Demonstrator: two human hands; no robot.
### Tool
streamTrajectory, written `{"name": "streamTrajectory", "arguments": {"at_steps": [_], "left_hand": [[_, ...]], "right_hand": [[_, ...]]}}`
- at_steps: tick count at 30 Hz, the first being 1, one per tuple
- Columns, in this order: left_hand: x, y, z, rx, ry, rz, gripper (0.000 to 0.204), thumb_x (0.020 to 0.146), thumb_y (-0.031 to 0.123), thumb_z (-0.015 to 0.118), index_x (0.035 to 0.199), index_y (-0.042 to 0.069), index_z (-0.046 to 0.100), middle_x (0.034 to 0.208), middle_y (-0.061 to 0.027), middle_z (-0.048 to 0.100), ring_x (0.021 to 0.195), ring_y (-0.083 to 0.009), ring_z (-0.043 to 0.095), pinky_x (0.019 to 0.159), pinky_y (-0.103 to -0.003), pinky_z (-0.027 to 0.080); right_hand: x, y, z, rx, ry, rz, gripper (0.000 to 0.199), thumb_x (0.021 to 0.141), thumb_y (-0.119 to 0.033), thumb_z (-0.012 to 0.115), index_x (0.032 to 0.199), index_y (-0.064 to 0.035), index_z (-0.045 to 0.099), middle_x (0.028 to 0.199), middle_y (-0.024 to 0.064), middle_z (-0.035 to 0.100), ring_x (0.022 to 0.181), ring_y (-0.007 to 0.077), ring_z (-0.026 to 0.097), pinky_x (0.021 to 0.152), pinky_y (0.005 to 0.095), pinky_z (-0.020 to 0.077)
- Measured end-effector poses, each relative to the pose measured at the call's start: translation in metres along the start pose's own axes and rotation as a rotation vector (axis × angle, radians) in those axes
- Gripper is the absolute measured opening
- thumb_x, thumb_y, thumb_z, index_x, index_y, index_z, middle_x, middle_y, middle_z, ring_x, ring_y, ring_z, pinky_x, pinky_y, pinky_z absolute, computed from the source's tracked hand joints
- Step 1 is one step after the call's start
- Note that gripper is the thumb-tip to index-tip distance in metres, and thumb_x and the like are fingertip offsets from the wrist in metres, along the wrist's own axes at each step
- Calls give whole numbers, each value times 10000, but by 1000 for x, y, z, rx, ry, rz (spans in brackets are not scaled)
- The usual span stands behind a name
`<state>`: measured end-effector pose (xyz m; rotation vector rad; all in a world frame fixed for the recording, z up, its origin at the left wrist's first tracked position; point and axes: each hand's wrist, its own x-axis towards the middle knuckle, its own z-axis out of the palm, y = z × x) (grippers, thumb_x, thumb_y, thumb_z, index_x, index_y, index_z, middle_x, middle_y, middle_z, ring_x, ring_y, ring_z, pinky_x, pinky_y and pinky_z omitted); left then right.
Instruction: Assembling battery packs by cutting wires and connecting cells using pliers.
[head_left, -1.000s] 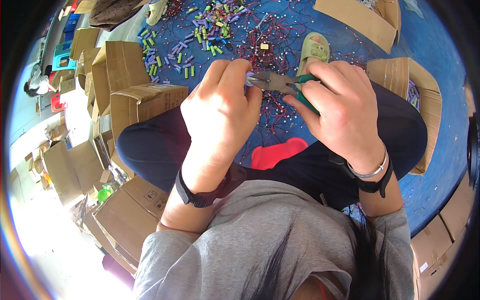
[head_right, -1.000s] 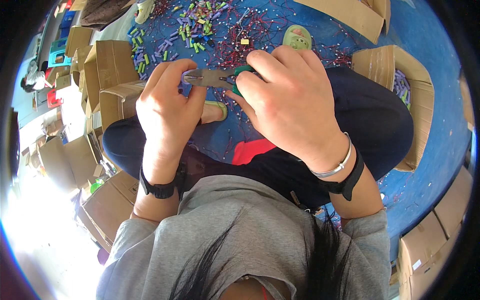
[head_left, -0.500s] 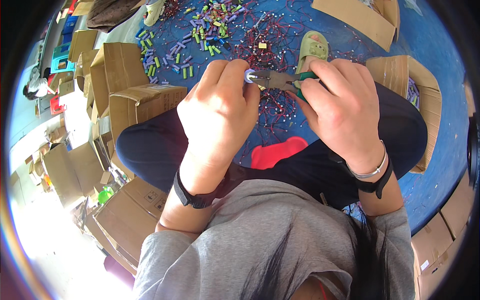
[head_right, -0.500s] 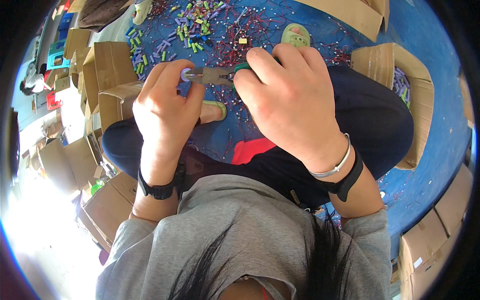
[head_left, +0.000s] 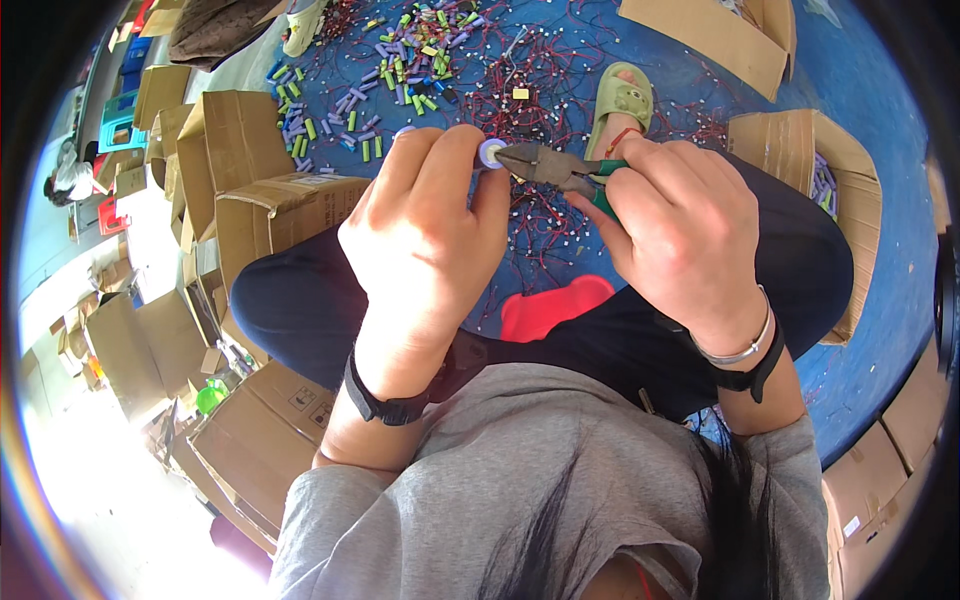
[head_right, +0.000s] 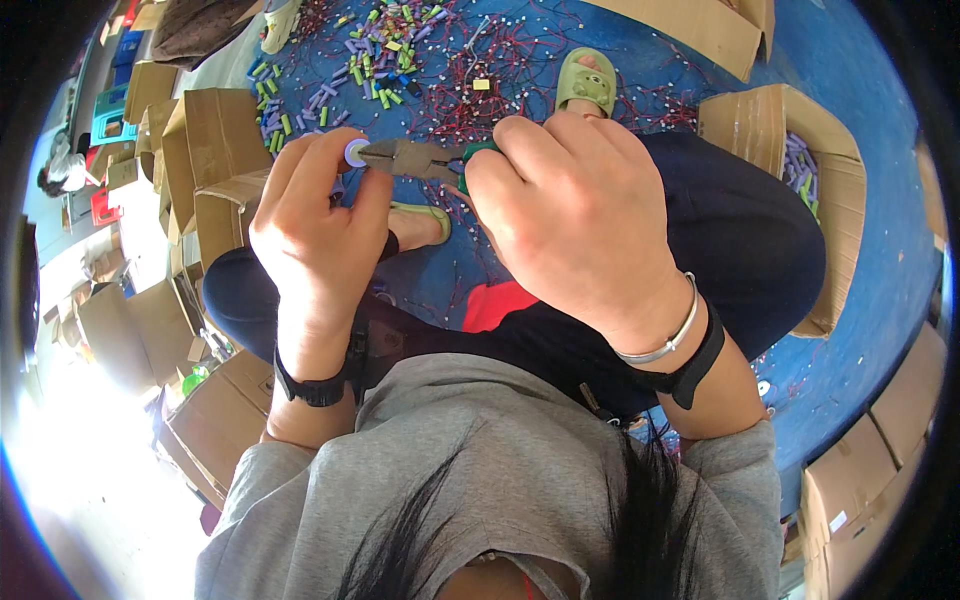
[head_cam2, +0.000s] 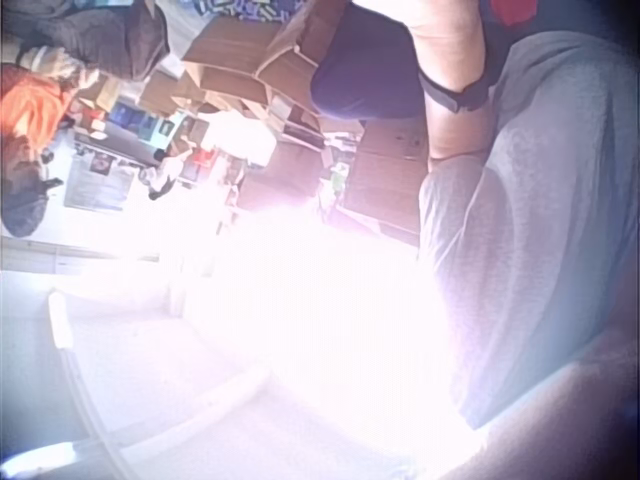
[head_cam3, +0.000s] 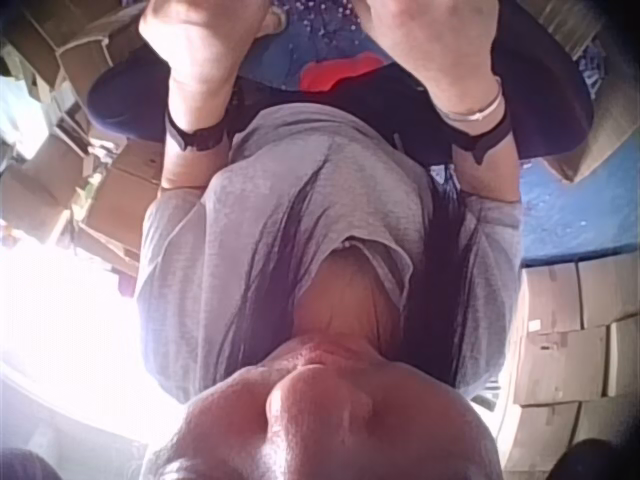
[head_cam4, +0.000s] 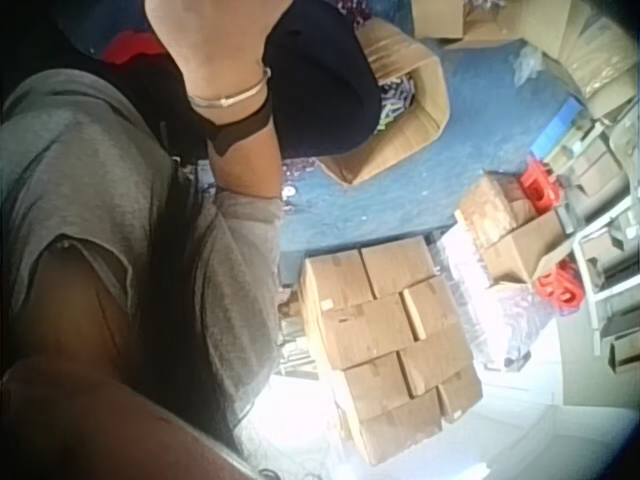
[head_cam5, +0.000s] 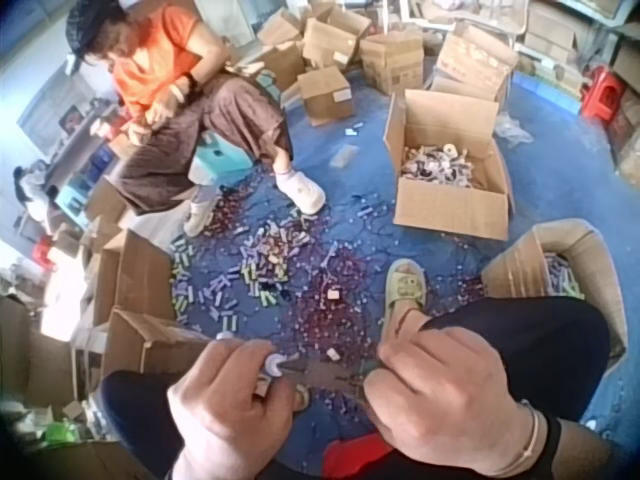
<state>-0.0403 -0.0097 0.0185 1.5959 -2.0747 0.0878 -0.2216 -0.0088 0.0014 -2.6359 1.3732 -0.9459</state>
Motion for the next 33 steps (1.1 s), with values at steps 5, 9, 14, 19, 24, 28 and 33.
{"name": "streamTrajectory", "arguments": {"at_steps": [5, 9, 14, 19, 24, 28, 33], "left_hand": [[-1, -1, 1, -55, 12, -3, 151, 669, 91, 697, 798, 101, 619, 729, -23, 575, 560, -203, 584, 487, -285, 460], [-6, -7, 10, -185, -51, -92, 137, 693, 118, 724, 781, 82, 626, 694, -42, 587, 571, -205, 591, 499, -279, 462], [-6, -6, 5, -288, -49, -183, 163, 676, 103, 743, 775, 52, 624, 689, -65, 597, 581, -180, 598, 521, -276, 461], [-5, -5, 5, -246, -25, -127, 156, 683, 109, 733, 786, 65, 625, 706, -52, 598, 582, -197, 598, 511, -282, 465], [-6, -6, 8, -146, -11, -90, 156, 677, 113, 721, 798, 85, 627, 737, -41, 598, 581, -214, 594, 501, -290, 470], [-7, -5, 8, -61, -4, -43, 203, 639, 102, 722, 819, 99, 628, 760, -30, 596, 583, -205, 596, 504, -285, 474], [-6, -5, 8, -29, -12, -13, 238, 623, 98, 726, 841, 107, 631, 765, -23, 590, 585, -196, 599, 510, -278, 477]], "right_hand": [[-2, -1, 2, 502, -75, 218, 299, 666, -186, 729, 594, -57, 469, 566, 72, 434, 482, 231, 458, 487, 321, 367], [6, 7, -14, 840, -124, 460, 385, 719, -214, 724, 564, -33, 421, 507, 102, 355, 478, 264, 432, 433, 325, 286], [2, 12, 6, 361, -45, 180, 270, 669, -191, 733, 620, -33, 519, 696, 85, 518, 614, 271, 537, 513, 360, 417], [2, 9, 3, 329, -60, 101, 251, 647, -185, 741, 621, -46, 534, 724, 73, 520, 650, 265, 529, 554, 356, 415], [3, 8, 4, 279, -105, 74, 252, 618, -219, 753, 633, -57, 561, 771, 54, 529, 676, 246, 525, 592, 346, 410], [0, 9, 7, 240, -87, 52, 244, 613, -262, 748, 666, -72, 605, 798, 31, 533, 733, 221, 526, 643, 342, 401], [0, 8, 6, 204, -82, 49, 225, 617, -274, 738, 660, -92, 612, 784, 16, 520, 746, 199, 518, 659, 328, 388]]}}
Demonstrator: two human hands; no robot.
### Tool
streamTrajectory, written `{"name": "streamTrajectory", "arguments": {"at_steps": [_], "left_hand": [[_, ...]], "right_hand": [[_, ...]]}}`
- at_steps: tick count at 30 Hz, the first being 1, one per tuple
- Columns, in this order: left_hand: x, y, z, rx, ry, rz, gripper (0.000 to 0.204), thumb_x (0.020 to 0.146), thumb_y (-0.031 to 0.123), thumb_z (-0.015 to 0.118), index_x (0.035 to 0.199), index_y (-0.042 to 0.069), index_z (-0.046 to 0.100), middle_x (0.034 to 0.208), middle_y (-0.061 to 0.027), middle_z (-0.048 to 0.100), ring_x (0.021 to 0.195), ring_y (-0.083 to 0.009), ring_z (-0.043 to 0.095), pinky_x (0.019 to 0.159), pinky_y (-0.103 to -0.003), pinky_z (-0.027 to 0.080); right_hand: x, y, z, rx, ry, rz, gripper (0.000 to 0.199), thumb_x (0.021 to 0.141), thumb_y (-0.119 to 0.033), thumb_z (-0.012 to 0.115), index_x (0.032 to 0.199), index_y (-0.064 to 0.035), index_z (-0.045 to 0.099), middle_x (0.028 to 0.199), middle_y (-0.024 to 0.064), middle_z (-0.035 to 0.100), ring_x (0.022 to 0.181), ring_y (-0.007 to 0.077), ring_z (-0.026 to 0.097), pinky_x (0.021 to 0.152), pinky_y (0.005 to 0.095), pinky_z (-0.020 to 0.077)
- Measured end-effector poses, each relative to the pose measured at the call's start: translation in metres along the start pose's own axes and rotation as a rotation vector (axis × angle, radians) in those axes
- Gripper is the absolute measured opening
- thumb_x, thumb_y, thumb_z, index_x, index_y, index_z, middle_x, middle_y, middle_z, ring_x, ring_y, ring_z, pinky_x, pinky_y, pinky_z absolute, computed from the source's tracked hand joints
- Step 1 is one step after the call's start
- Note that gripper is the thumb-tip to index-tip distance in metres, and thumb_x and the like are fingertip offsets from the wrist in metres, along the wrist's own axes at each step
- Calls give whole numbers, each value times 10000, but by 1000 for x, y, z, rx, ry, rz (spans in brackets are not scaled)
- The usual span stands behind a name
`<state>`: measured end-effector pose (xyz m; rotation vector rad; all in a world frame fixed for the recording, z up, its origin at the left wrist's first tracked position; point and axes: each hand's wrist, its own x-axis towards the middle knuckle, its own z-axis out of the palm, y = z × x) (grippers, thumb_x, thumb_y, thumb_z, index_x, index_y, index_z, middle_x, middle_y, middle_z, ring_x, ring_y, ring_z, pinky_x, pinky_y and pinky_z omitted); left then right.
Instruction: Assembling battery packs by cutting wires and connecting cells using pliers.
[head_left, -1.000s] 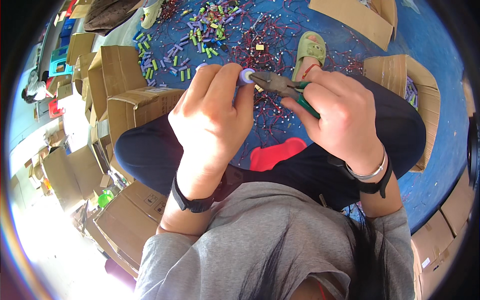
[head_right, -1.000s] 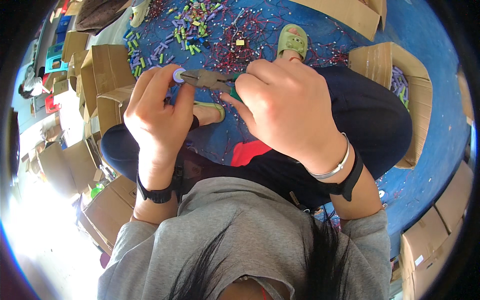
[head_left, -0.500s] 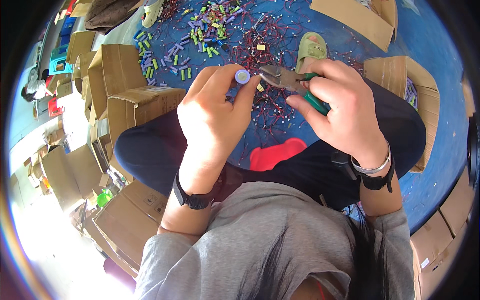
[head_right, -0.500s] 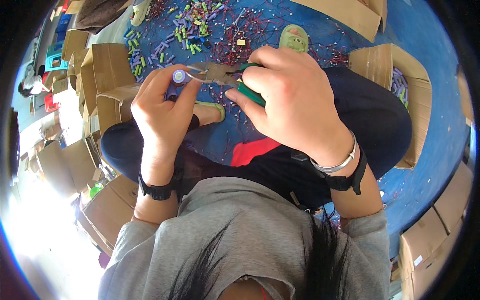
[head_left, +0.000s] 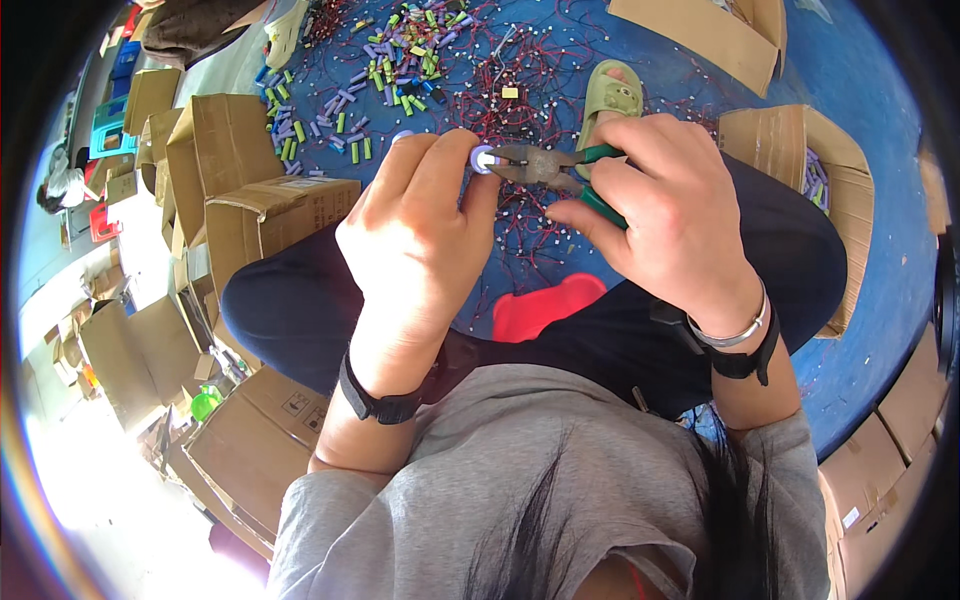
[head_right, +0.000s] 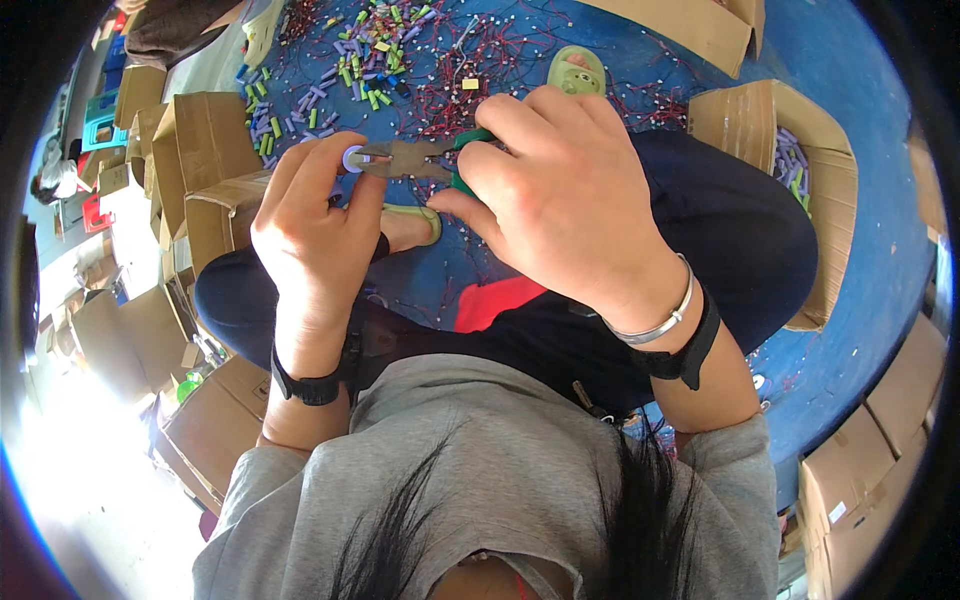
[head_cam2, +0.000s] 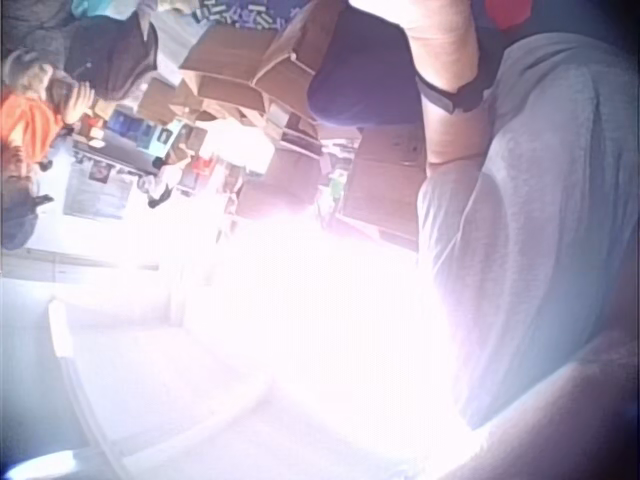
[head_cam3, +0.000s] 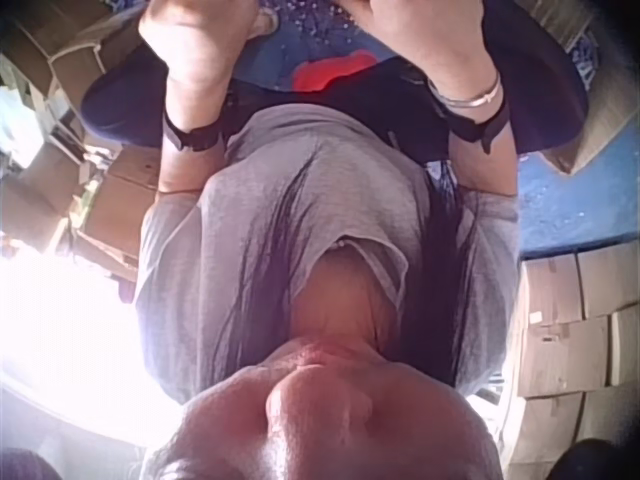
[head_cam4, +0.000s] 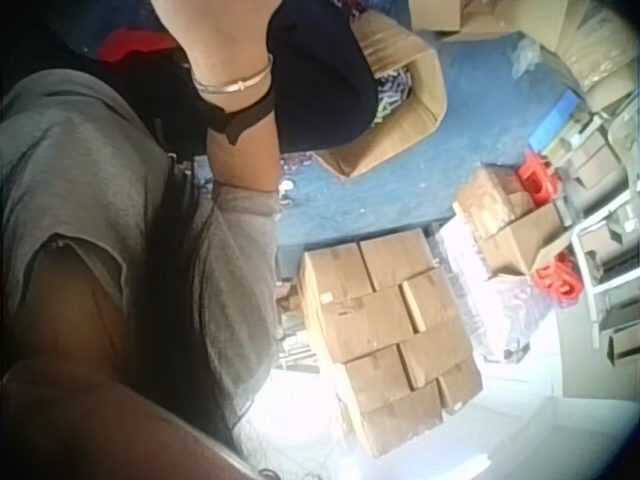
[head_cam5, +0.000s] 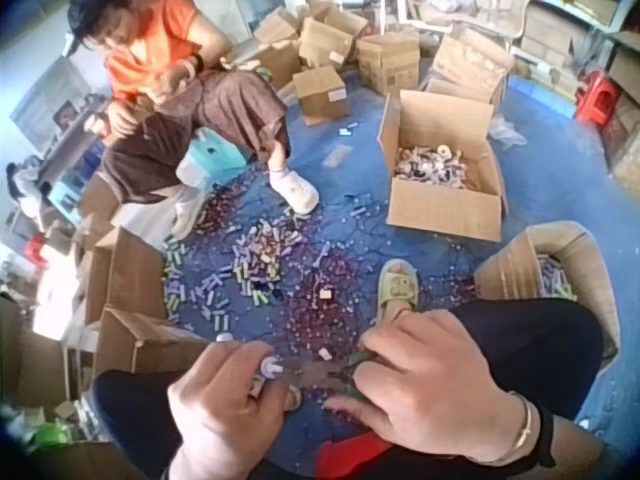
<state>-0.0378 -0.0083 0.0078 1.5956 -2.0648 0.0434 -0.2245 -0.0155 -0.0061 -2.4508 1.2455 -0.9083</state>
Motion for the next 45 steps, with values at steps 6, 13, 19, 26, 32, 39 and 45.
{"name": "streamTrajectory", "arguments": {"at_steps": [6, 13, 19, 26, 32, 39, 45], "left_hand": [[2, 1, -4, 36, -1, 25, 240, 618, 94, 725, 839, 103, 632, 770, -17, 590, 585, -194, 600, 512, -275, 477], [4, 2, -6, 1, 12, 32, 245, 605, 86, 724, 832, 95, 634, 767, -25, 595, 578, -201, 597, 509, -278, 476], [4, 3, -10, -199, -76, -98, 180, 643, 93, 732, 795, 49, 646, 718, -58, 603, 561, -208, 586, 510, -277, 462], [-3, -1, -4, -445, -91, -398, 176, 680, 102, 752, 787, 8, 648, 656, -75, 592, 547, -157, 566, 515, -266, 440], [3, 1, -7, -411, -91, -269, 176, 659, 75, 745, 792, 16, 646, 689, -75, 606, 578, -165, 585, 533, -265, 453], [-1, 0, -5, -187, -54, -73, 228, 642, 67, 717, 857, 63, 642, 783, -65, 621, 628, -215, 619, 550, -296, 494], [1, 7, -8, -163, -130, -135, 223, 653, 45, 708, 867, 32, 646, 790, -86, 620, 684, -203, 617, 611, -281, 482]], "right_hand": [[0, -2, -1, -178, 25, -44, 202, 613, -253, 714, 599, -114, 568, 702, -7, 470, 664, 171, 489, 597, 317, 381], [-2, -2, 1, -152, 86, -60, 203, 608, -254, 705, 585, -115, 559, 683, -7, 470, 618, 168, 478, 563, 301, 390], [-2, -3, 2, -47, 180, -79, 257, 605, -233, 736, 581, -82, 530, 716, 24, 509, 609, 193, 498, 543, 312, 403], [1, 6, -1, 105, 129, 91, 322, 656, -248, 759, 608, -32, 525, 673, 81, 521, 573, 261, 525, 496, 329, 417], [1, 3, 0, 105, 60, -13, 272, 624, -231, 756, 626, -49, 554, 741, 50, 502, 644, 240, 503, 568, 352, 402], [1, -1, 0, 74, 24, -20, 241, 618, -245, 751, 650, -65, 593, 774, 34, 509, 682, 218, 505, 601, 338, 392], [-1, -1, -1, 5, -9, -19, 227, 625, -252, 741, 643, -75, 601, 748, 23, 498, 686, 204, 502, 598, 335, 391]]}}
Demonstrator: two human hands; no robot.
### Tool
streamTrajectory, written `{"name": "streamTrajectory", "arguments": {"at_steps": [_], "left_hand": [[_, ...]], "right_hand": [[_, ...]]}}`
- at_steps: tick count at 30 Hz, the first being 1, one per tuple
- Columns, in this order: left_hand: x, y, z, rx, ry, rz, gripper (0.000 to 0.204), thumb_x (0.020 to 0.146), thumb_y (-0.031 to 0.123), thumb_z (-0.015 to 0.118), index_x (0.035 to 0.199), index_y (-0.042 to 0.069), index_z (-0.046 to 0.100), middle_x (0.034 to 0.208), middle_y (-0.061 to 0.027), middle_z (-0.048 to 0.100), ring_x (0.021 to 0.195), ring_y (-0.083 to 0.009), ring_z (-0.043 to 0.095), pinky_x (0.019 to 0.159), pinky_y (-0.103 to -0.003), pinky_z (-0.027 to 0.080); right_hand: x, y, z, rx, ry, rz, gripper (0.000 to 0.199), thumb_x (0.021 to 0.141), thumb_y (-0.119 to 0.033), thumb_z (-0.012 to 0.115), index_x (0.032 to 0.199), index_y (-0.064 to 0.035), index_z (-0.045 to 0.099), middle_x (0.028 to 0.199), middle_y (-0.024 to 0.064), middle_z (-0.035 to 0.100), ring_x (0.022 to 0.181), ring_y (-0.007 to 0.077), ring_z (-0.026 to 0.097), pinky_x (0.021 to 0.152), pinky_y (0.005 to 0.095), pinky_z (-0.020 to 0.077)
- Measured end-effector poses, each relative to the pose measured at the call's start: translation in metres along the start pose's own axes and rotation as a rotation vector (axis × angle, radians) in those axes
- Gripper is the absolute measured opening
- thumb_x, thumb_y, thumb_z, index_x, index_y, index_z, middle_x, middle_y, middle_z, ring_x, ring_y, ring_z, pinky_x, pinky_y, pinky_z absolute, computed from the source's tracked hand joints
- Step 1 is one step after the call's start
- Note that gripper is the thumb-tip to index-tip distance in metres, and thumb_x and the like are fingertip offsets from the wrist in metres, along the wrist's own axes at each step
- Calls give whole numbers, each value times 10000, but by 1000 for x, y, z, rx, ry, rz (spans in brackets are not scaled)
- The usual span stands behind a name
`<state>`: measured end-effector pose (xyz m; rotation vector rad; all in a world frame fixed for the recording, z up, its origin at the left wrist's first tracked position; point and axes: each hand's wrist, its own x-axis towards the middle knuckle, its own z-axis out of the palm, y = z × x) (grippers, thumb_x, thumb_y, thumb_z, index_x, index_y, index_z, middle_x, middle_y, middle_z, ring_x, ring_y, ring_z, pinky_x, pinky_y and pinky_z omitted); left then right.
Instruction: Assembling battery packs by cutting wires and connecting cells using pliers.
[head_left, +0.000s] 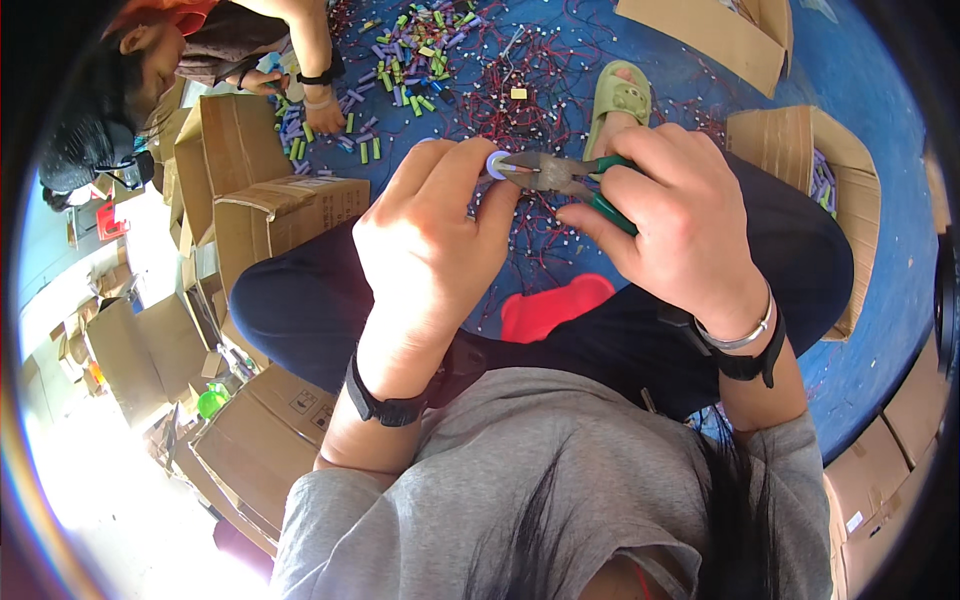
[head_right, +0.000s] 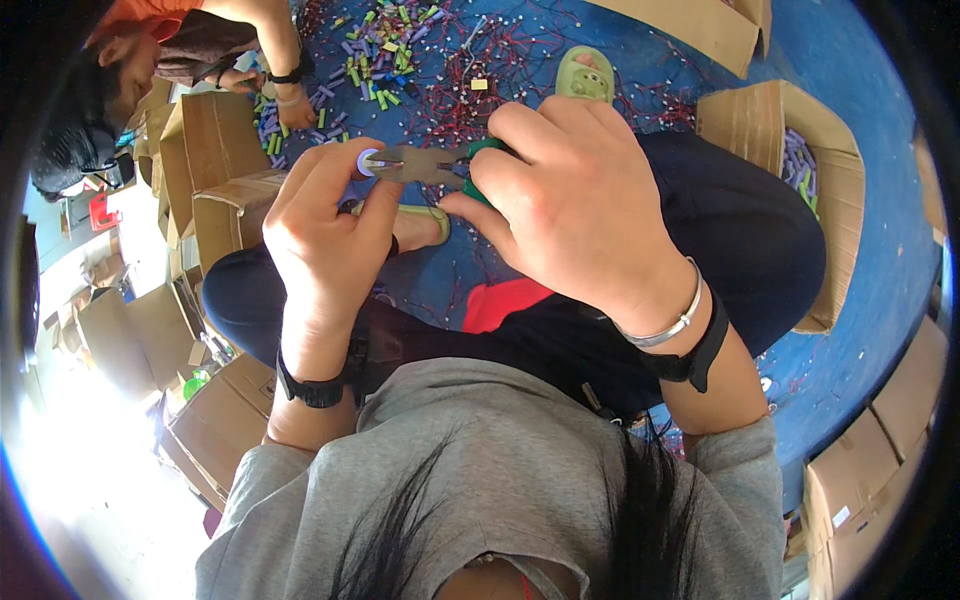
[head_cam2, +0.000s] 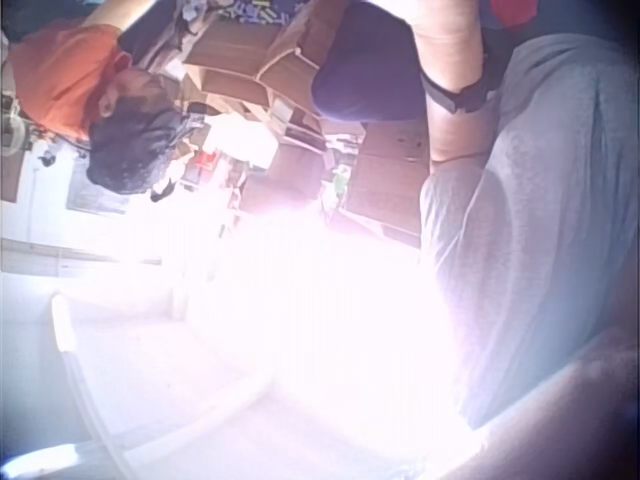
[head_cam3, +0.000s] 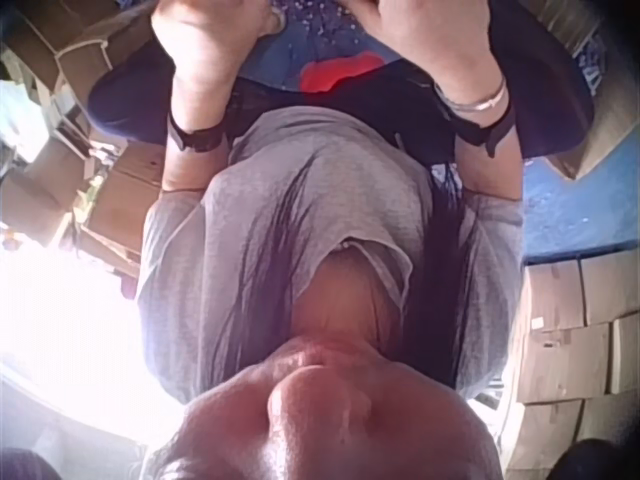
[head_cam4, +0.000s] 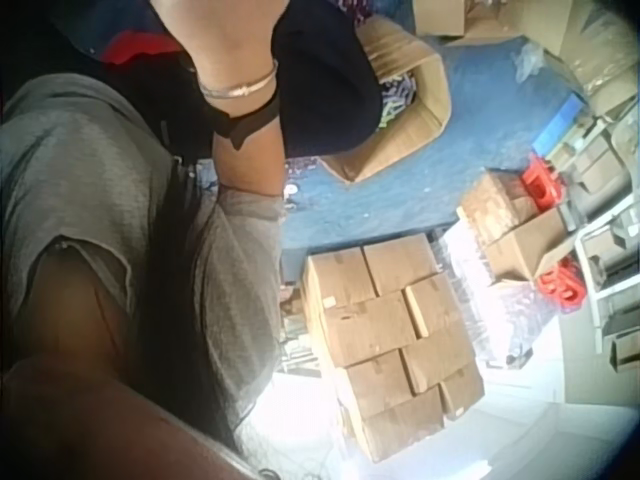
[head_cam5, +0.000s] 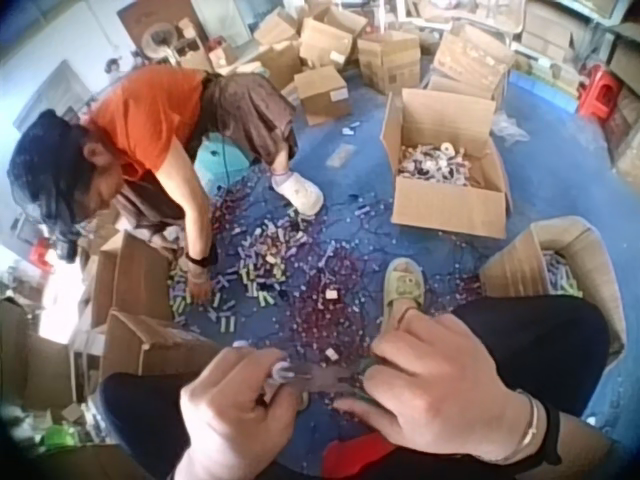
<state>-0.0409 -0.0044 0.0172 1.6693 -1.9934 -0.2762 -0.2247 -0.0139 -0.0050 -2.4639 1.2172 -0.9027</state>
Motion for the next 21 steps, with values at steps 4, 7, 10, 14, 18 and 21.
{"name": "streamTrajectory", "arguments": {"at_steps": [4, 7, 10, 14, 18, 21], "left_hand": [[0, 0, -2, 76, 18, 43, 227, 647, 42, 710, 865, 36, 645, 788, -81, 620, 680, -202, 625, 599, -282, 488], [0, -2, -3, 158, 39, 95, 224, 641, 40, 710, 857, 40, 648, 794, -78, 622, 672, -198, 631, 591, -277, 494], [2, -2, -3, 208, 45, 130, 218, 639, 27, 702, 851, 42, 652, 799, -77, 623, 665, -192, 632, 591, -268, 496], [6, -2, -3, 122, 96, 153, 207, 619, 47, 710, 814, 68, 642, 759, -45, 604, 619, -191, 611, 547, -271, 482], [6, 3, -5, 76, 67, 118, 218, 635, 4, 701, 847, 17, 651, 794, -86, 628, 664, -199, 621, 604, -266, 488], [5, -2, -5, 20, 26, 77, 200, 662, 15, 704, 856, 11, 653, 779, -94, 627, 653, -188, 615, 604, -259, 482]], "right_hand": [[-1, -4, -2, -104, -11, -4, 240, 588, -203, 746, 633, -57, 561, 773, 48, 523, 655, 213, 503, 569, 326, 396], [-1, -4, -2, -134, 10, -41, 278, 554, -170, 765, 648, -32, 543, 824, 74, 567, 621, 224, 512, 543, 326, 400], [-1, -3, -1, -108, 28, -39, 277, 560, -161, 767, 646, -26, 542, 819, 80, 571, 608, 229, 520, 530, 329, 408], [-3, -1, 6, 51, 58, 34, 228, 642, -203, 719, 592, -64, 546, 652, 33, 476, 563, 226, 481, 544, 318, 410], [-1, 0, -2, 118, 28, 65, 287, 686, -197, 727, 573, -40, 515, 608, 62, 468, 519, 242, 464, 537, 314, 392], [4, 0, -7, 516, -59, 144, 345, 709, -203, 726, 556, -26, 473, 571, 89, 449, 498, 259, 451, 506, 318, 360]]}}
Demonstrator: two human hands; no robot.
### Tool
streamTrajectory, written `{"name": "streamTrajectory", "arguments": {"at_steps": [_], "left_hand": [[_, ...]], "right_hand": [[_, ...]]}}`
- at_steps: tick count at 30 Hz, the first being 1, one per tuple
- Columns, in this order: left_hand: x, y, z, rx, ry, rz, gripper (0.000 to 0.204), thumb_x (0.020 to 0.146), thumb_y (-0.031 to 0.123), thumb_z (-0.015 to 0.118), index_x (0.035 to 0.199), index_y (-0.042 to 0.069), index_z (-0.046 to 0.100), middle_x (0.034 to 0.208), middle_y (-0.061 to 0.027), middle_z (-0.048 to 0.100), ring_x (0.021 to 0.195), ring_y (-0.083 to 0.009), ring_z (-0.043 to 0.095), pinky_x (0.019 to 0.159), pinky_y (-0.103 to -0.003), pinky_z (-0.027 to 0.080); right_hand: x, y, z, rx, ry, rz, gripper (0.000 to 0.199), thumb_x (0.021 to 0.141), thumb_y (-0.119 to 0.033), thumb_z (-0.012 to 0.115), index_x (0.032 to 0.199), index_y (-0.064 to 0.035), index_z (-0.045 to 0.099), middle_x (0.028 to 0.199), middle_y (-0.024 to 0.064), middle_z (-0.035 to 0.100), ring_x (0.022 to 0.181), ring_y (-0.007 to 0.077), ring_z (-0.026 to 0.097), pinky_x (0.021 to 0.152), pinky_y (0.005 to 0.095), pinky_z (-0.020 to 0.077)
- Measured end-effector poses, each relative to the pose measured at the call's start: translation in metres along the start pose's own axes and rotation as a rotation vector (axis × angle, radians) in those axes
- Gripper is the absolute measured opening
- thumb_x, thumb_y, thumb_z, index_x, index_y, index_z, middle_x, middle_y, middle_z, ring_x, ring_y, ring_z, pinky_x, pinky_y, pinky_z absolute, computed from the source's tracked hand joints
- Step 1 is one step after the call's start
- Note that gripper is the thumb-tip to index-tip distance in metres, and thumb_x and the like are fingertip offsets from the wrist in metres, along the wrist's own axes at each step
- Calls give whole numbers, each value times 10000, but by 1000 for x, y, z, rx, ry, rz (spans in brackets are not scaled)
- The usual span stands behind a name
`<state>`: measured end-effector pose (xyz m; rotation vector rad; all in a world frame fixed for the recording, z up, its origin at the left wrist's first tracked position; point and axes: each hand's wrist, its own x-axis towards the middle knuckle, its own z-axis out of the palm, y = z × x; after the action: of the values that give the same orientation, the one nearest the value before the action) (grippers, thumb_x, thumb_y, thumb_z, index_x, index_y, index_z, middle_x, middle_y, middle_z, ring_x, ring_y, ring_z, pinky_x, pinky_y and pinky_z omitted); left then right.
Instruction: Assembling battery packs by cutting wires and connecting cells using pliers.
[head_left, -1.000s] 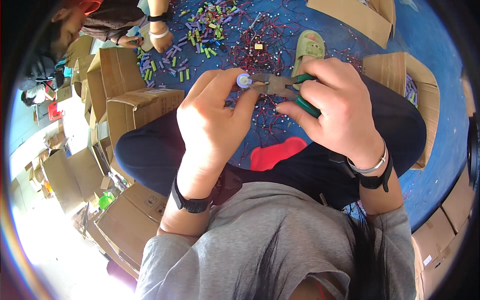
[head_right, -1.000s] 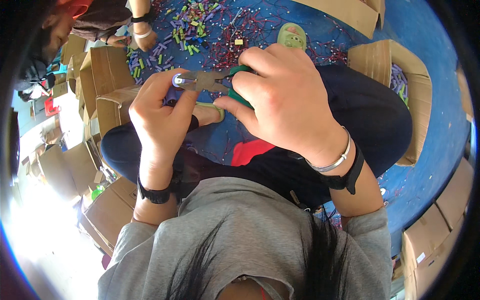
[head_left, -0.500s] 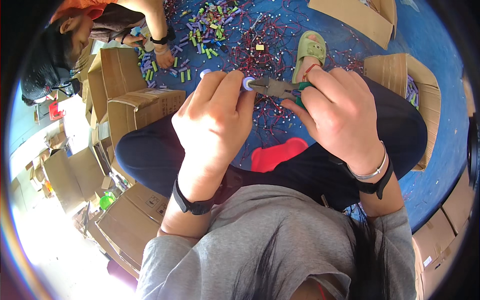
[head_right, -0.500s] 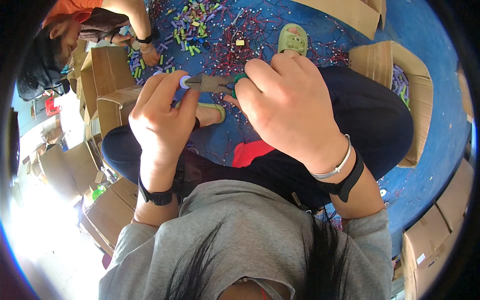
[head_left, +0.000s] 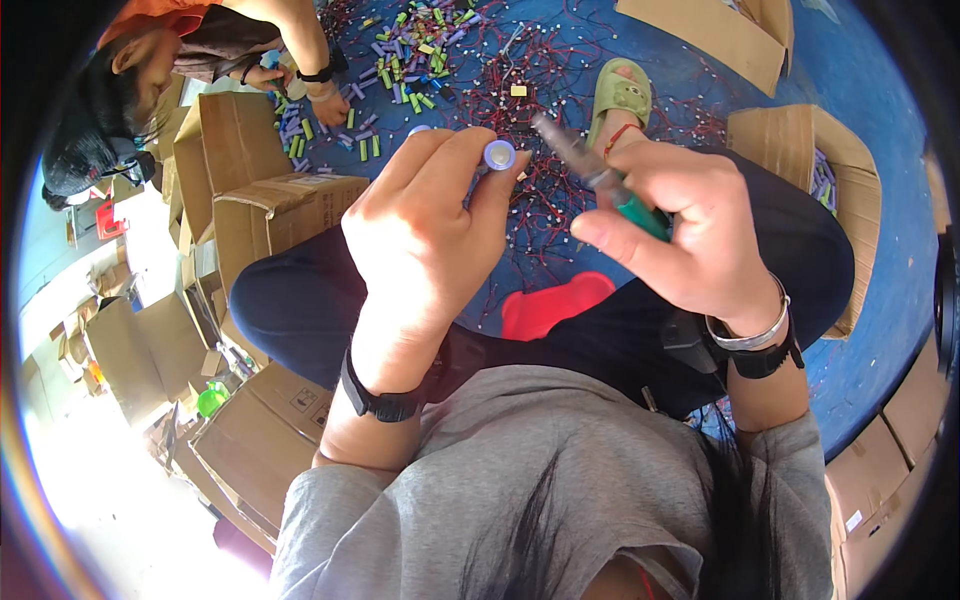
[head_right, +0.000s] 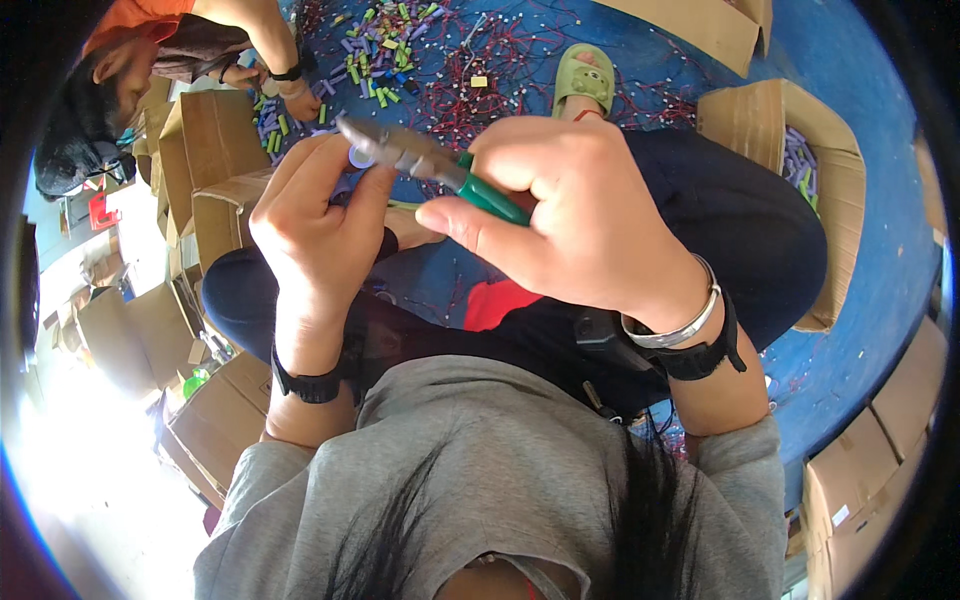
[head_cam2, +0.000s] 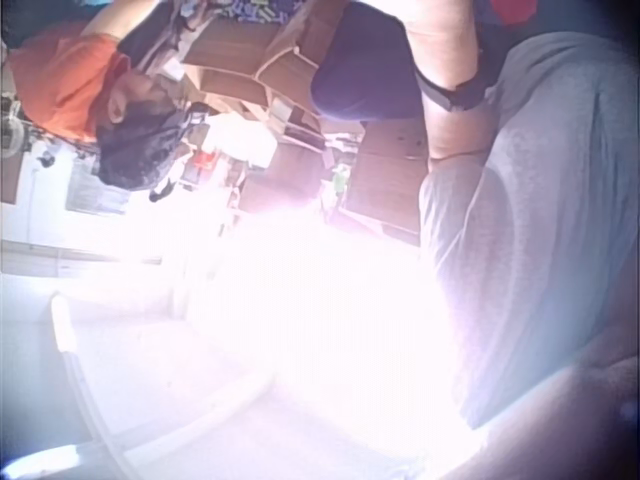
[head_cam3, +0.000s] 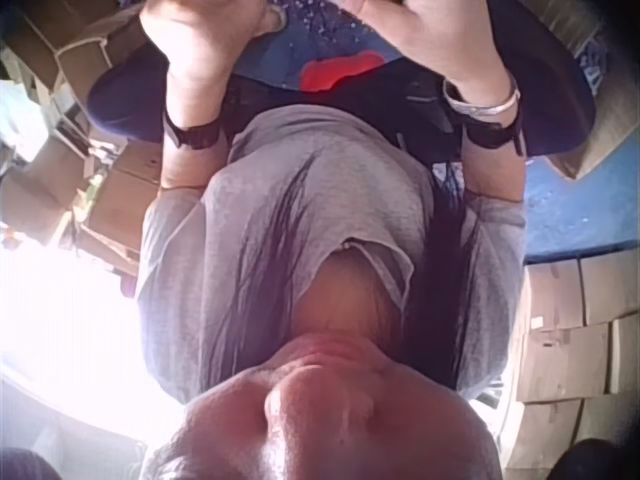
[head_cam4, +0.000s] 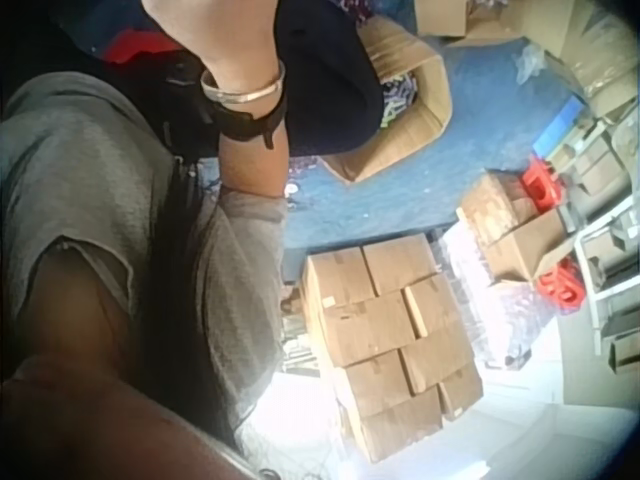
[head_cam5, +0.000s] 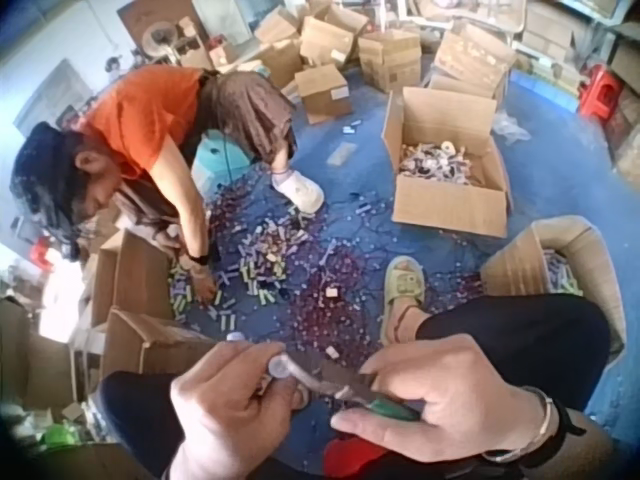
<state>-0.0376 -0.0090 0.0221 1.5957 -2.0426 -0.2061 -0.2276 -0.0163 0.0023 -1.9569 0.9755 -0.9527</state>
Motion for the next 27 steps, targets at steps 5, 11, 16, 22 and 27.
{"name": "streamTrajectory", "arguments": {"at_steps": [5, 11, 16, 22, 27], "left_hand": [[0, -1, 2, -148, 63, -88, 154, 712, 61, 718, 843, 9, 655, 740, -66, 623, 614, -147, 582, 561, -236, 452], [5, -10, -13, -1299, -113, -802, 230, 818, 226, 664, 906, 17, 625, 675, -20, 586, 427, -60, 393, 392, -216, 309], [-1, -24, -5, -2133, -243, -905, 237, 916, 248, 514, 979, 20, 536, 797, -59, 562, 415, -56, 348, 380, -208, 295], [1, -17, 1, -2251, -371, -860, 243, 935, 255, 470, 945, 16, 517, 840, -80, 559, 429, -63, 361, 393, -208, 311], [1, -9, -1, -2264, -362, -951, 241, 931, 245, 472, 959, 11, 521, 834, -79, 566, 412, -64, 360, 382, -209, 312]], "right_hand": [[-1, 11, 1, -137, 44, 15, 368, 704, -227, 739, 573, -19, 466, 573, 108, 440, 529, 291, 475, 465, 343, 353], [-1, 9, 1, -179, 129, -13, 331, 701, -229, 739, 615, -10, 506, 645, 100, 497, 556, 286, 506, 502, 347, 405], [0, 2, -1, -155, 93, 87, 288, 689, -135, 751, 648, 27, 517, 840, 137, 592, 676, 271, 563, 617, 314, 441], [-2, 2, 1, -236, 114, -43, 294, 669, -158, 762, 665, 23, 530, 894, 143, 576, 734, 282, 569, 661, 329, 455], [-1, 1, 0, -244, 100, -85, 306, 643, -162, 774, 662, 15, 525, 893, 140, 570, 770, 291, 567, 676, 345, 456]]}}
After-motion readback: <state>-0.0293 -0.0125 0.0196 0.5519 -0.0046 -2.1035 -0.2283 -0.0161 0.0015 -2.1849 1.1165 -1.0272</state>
